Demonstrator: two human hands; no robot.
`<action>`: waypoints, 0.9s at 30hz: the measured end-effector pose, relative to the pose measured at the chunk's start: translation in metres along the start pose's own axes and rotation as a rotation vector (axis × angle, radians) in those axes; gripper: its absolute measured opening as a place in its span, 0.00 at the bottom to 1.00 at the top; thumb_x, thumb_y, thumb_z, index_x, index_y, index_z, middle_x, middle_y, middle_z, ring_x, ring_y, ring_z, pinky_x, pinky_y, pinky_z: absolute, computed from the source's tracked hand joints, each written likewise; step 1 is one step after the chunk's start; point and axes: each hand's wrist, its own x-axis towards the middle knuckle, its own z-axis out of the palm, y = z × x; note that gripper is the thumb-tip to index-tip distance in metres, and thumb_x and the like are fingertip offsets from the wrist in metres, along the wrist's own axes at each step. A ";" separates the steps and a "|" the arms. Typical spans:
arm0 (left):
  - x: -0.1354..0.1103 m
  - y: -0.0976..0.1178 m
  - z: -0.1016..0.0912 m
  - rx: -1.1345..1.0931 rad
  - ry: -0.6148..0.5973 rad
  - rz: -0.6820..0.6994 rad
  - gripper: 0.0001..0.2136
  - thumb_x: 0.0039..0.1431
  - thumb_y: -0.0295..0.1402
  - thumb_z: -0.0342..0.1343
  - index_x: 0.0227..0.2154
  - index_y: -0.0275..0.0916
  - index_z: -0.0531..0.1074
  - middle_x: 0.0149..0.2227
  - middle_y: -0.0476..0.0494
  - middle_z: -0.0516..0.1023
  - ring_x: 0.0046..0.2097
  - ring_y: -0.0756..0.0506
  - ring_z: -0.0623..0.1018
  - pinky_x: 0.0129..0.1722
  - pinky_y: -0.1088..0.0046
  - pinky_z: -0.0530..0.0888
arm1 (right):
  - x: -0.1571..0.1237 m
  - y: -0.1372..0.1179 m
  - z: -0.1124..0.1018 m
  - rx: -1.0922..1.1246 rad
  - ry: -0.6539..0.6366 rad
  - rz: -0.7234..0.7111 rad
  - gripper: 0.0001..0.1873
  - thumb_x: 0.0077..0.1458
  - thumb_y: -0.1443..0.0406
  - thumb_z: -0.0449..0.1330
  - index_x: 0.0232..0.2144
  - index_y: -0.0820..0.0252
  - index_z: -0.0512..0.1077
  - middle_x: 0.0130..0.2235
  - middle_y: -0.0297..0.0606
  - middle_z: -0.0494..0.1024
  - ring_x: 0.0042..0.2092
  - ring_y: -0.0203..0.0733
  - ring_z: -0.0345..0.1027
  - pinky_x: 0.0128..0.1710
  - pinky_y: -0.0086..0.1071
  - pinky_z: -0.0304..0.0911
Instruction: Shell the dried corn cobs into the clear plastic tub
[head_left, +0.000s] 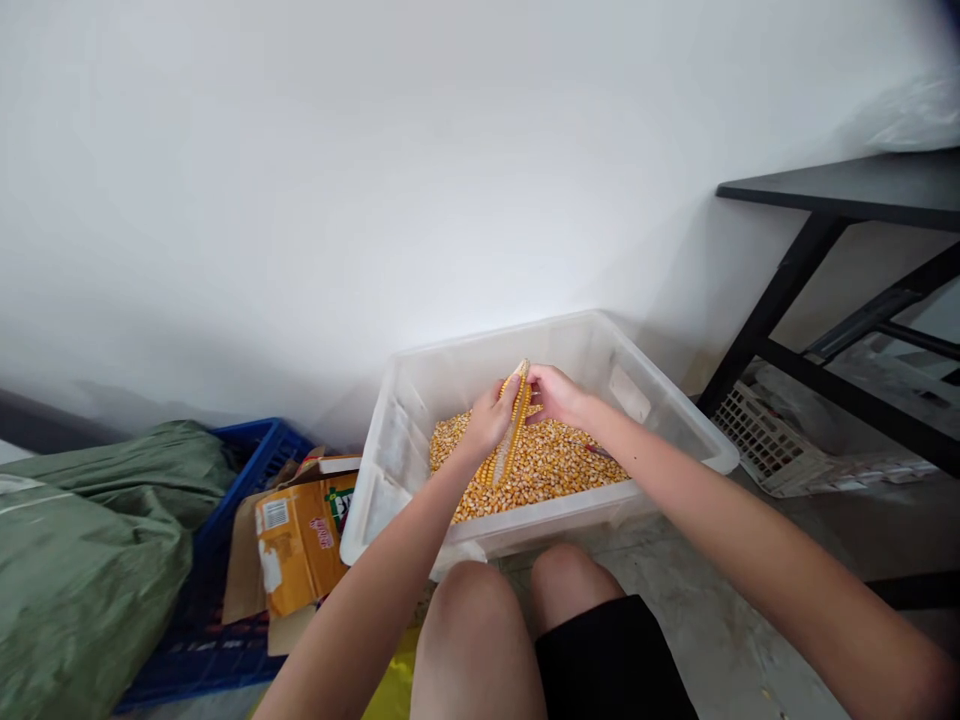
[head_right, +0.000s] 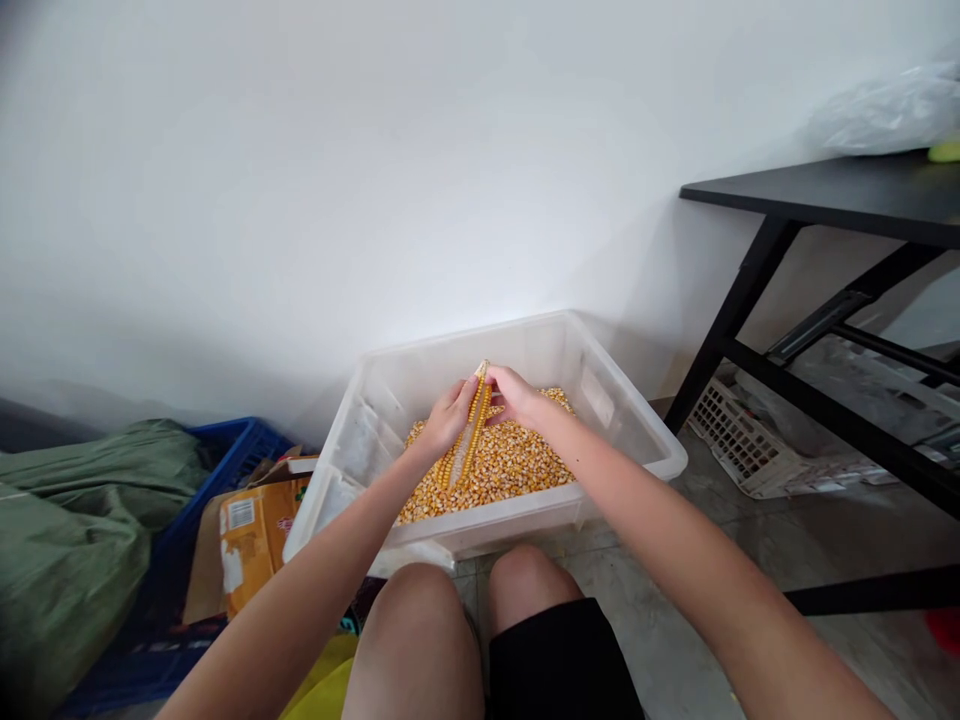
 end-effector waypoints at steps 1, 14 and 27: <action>0.000 -0.001 0.001 -0.007 -0.009 0.008 0.24 0.61 0.51 0.44 0.42 0.36 0.75 0.41 0.39 0.79 0.45 0.41 0.76 0.50 0.64 0.68 | 0.000 0.000 -0.001 0.053 -0.010 0.042 0.06 0.42 0.64 0.52 0.26 0.59 0.64 0.24 0.34 0.65 0.28 0.40 0.59 0.29 0.38 0.65; -0.002 -0.005 0.010 0.068 -0.013 0.052 0.26 0.61 0.52 0.43 0.53 0.42 0.70 0.49 0.41 0.77 0.51 0.40 0.74 0.53 0.64 0.66 | 0.008 0.001 0.004 0.323 -0.004 0.110 0.17 0.32 0.66 0.52 0.31 0.59 0.66 0.24 0.38 0.68 0.29 0.49 0.66 0.29 0.42 0.64; 0.001 -0.002 0.008 0.045 0.011 -0.084 0.26 0.61 0.54 0.41 0.39 0.38 0.75 0.41 0.41 0.79 0.44 0.41 0.76 0.48 0.65 0.68 | 0.009 -0.002 0.000 0.337 -0.111 0.170 0.20 0.31 0.67 0.50 0.33 0.59 0.66 0.25 0.38 0.69 0.28 0.47 0.65 0.30 0.42 0.63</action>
